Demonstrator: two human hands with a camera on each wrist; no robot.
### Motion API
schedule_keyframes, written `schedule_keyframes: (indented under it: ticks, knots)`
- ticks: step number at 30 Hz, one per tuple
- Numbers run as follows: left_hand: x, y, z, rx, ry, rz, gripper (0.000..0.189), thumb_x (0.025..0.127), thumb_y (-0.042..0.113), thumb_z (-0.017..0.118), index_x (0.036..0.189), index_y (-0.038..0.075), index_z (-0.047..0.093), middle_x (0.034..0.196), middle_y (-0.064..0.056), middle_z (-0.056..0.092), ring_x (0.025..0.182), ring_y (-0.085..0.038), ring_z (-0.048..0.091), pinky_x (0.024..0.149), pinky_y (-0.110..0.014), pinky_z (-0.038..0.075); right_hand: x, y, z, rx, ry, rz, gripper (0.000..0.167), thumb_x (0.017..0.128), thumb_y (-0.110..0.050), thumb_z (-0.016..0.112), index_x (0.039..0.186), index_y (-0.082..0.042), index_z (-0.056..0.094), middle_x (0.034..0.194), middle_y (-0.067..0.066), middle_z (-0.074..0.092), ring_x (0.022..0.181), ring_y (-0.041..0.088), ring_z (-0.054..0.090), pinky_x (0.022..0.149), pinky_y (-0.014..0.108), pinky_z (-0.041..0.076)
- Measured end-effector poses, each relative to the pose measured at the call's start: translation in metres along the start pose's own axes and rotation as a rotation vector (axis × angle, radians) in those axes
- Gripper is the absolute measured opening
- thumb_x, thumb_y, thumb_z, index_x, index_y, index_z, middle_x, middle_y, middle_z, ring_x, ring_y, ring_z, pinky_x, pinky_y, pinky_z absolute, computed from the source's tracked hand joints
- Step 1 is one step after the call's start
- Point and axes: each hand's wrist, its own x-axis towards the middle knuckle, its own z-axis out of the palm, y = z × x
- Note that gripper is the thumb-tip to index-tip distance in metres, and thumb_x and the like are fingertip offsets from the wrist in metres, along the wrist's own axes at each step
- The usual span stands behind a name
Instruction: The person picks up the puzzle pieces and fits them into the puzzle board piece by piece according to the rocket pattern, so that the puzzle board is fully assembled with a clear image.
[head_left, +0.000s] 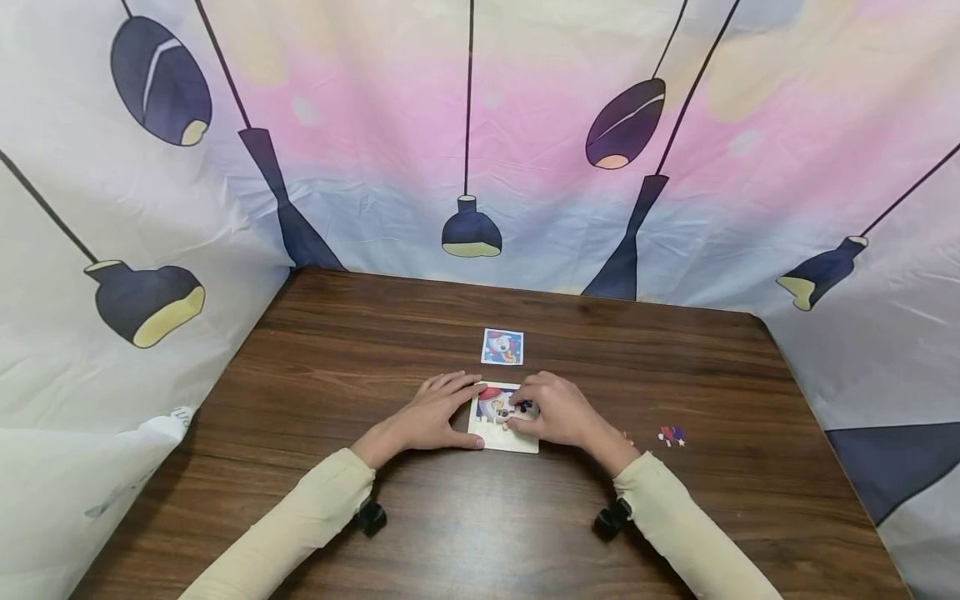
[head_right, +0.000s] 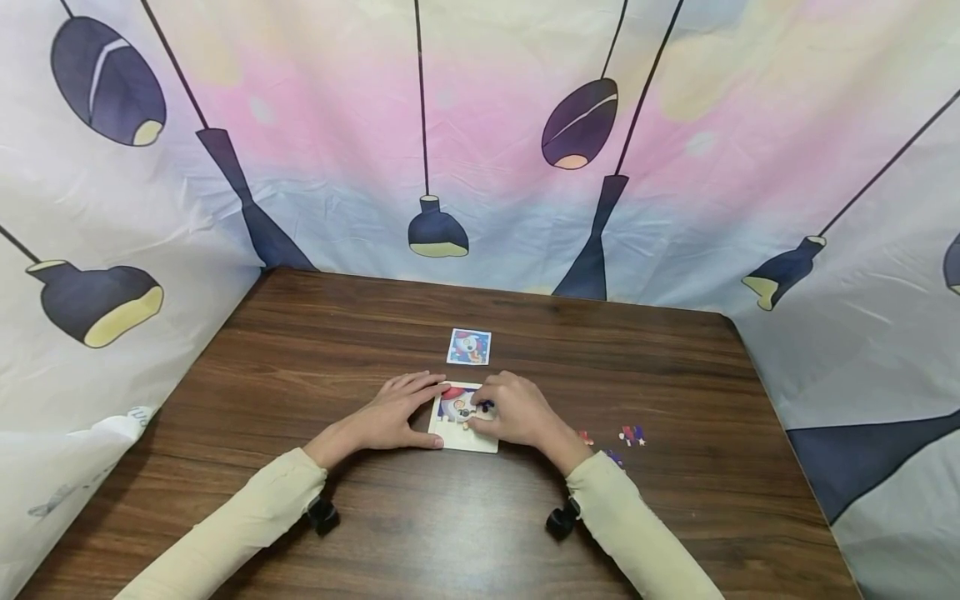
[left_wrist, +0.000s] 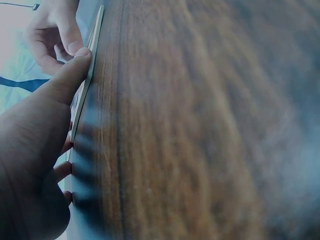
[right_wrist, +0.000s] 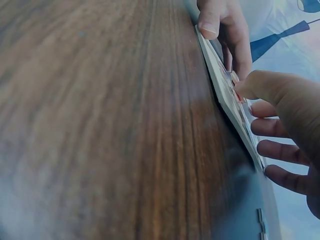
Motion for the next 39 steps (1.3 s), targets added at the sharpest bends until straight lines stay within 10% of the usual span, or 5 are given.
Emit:
schedule_keyframes:
  ticks: [39]
  knots:
    - [0.0004,-0.0001,0.0002,0.007,0.014,0.023,0.096,0.085,0.070,0.069,0.160,0.019,0.037,0.166,-0.005,0.031,0.153,-0.034,0.024,0.119,-0.063,0.019,0.0052,-0.0043,0.0088,-0.001,0.064,-0.025,0.028,0.084,-0.047,0.082,0.096,-0.022,0.081,0.096,-0.006,0.068,0.087,0.012,0.058,0.075,0.032,0.052]
